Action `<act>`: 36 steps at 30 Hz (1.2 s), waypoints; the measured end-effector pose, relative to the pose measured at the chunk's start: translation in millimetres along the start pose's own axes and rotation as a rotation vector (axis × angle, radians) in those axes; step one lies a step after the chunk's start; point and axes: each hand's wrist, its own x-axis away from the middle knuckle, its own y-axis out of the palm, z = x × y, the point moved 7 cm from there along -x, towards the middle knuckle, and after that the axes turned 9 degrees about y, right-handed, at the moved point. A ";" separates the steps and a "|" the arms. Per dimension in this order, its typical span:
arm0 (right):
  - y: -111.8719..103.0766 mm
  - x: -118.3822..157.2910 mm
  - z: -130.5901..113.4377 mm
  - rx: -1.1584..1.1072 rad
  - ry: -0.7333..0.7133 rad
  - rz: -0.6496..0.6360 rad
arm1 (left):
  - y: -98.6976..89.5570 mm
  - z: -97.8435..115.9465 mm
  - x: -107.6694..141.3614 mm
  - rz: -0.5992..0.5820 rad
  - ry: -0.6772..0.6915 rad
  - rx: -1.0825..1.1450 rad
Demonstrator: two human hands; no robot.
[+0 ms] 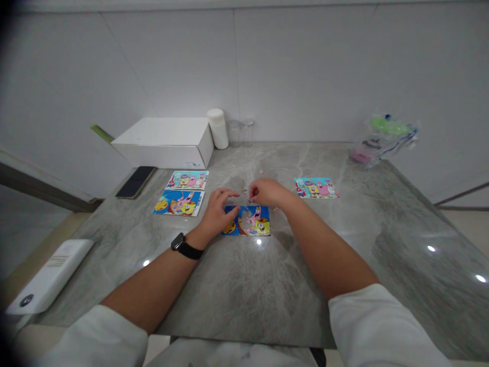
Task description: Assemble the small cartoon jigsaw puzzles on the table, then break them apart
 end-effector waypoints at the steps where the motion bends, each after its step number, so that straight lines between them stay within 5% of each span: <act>1: 3.6 2.2 -4.4 -0.010 -0.021 -0.048 | 2.4 1.2 1.0 -0.026 0.003 -0.021; 10: 18.7 9.3 -19.8 0.029 -0.060 -0.173 | 22.2 7.2 8.4 -0.214 0.023 -0.044; 36: 30.5 7.4 -22.7 0.175 -0.008 -0.189 | 23.7 11.6 7.4 -0.257 0.040 -0.076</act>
